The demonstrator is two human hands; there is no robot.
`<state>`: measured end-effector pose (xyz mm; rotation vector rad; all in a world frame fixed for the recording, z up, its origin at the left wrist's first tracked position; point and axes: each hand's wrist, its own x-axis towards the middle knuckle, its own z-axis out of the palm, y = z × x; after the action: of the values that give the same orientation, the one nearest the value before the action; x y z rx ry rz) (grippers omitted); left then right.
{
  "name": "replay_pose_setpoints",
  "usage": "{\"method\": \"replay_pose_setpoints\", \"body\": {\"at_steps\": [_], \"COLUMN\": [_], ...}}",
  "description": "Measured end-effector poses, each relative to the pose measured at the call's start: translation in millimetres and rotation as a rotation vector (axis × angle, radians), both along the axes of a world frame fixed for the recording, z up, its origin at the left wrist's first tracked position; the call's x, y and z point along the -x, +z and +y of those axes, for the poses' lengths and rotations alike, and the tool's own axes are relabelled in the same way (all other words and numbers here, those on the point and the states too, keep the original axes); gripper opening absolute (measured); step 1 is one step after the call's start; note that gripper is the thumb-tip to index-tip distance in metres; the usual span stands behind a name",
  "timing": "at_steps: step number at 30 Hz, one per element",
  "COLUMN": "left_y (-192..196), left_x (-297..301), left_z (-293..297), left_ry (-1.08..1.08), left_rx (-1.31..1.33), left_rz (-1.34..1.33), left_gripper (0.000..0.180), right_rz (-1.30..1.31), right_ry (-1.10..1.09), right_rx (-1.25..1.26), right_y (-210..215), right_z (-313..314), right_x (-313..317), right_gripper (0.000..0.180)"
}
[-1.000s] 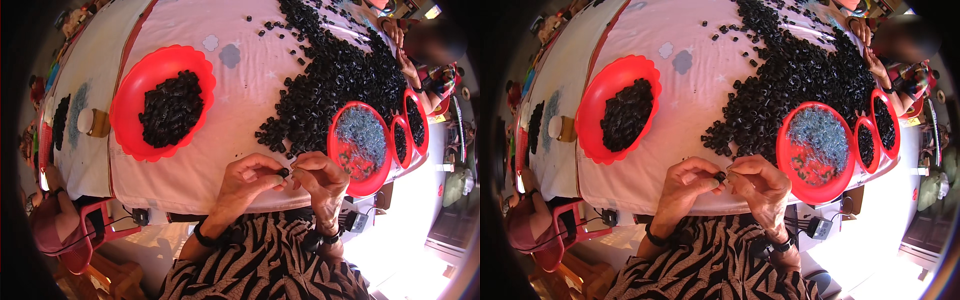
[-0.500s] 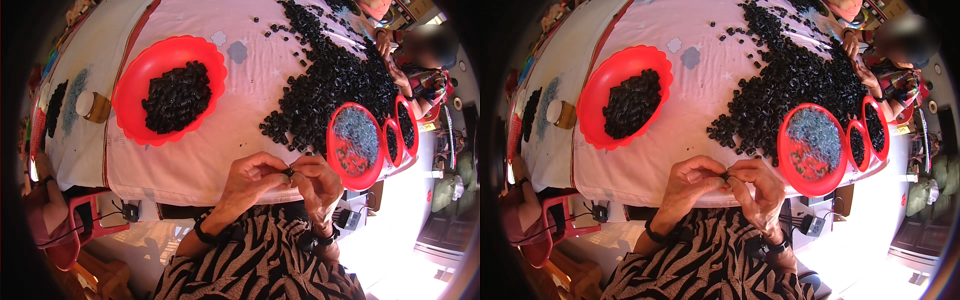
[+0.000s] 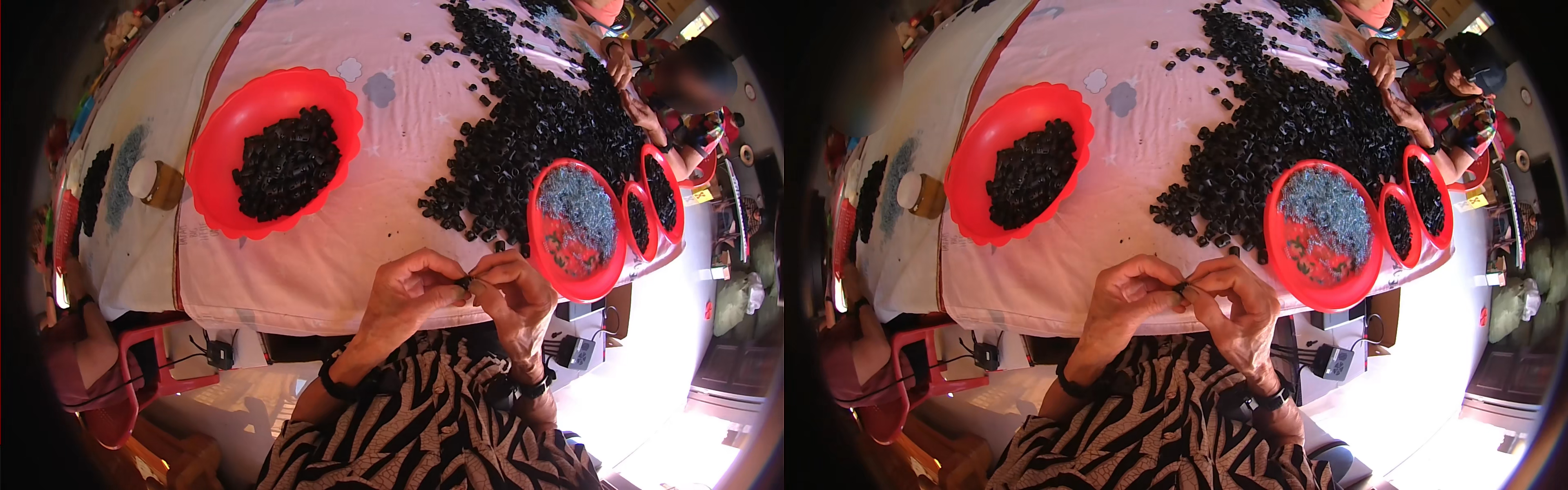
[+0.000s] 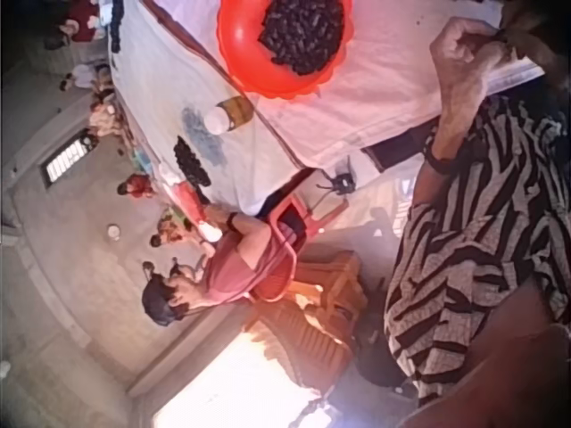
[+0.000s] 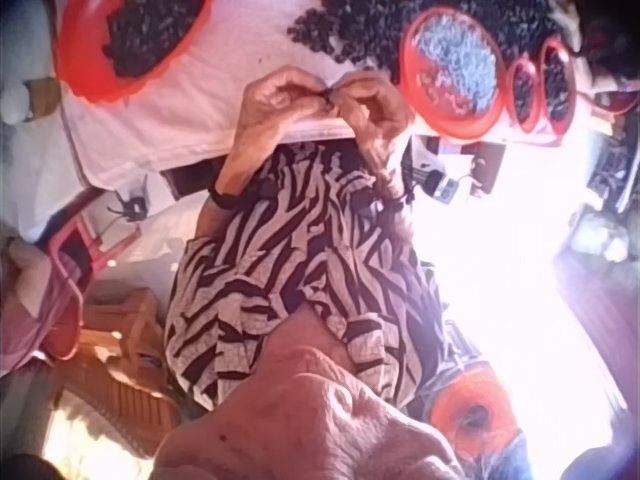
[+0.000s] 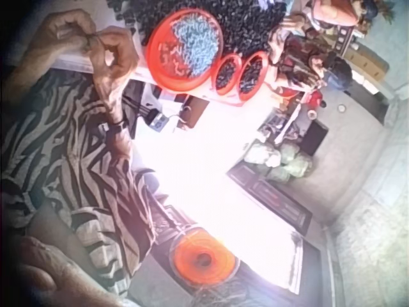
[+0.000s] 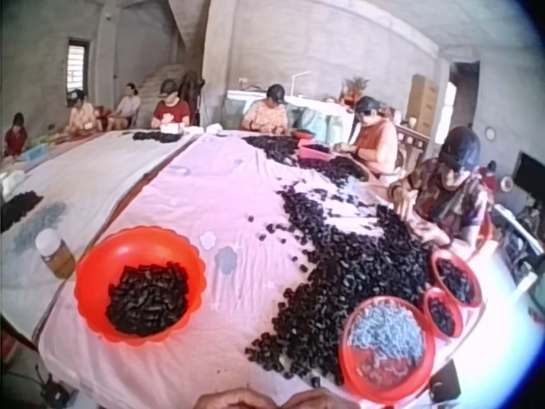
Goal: Sorting small black plastic shoe components from a central pile into separate red containers.
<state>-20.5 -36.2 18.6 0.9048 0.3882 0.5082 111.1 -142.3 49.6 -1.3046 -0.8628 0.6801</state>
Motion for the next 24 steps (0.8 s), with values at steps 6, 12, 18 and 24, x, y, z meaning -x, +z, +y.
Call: {"method": "replay_pose_setpoints", "body": {"at_steps": [6,12,18,24], "left_y": [5,8,3,6], "left_x": [0,1,5,6], "left_z": [-2,0,6,7], "left_ry": [-0.026,0.000,0.065,0.061], "left_rx": [0.015,0.018,0.073,-0.048], "left_rz": [0.003,0.007,0.001,0.047], "left_gripper": [0.018,0.017,0.017,0.015], "right_rz": [0.091,0.090,0.010,-0.058], "right_ry": [-0.038,-0.087,-0.006,0.026], "right_rx": [-0.024,-0.026,-0.008,-0.009], "right_y": [-4,-5,-10,-9], "right_z": [-2,3,4,4], "right_x": [5,9,6,0], "right_gripper": [0.011,0.015,0.017,0.015]}}
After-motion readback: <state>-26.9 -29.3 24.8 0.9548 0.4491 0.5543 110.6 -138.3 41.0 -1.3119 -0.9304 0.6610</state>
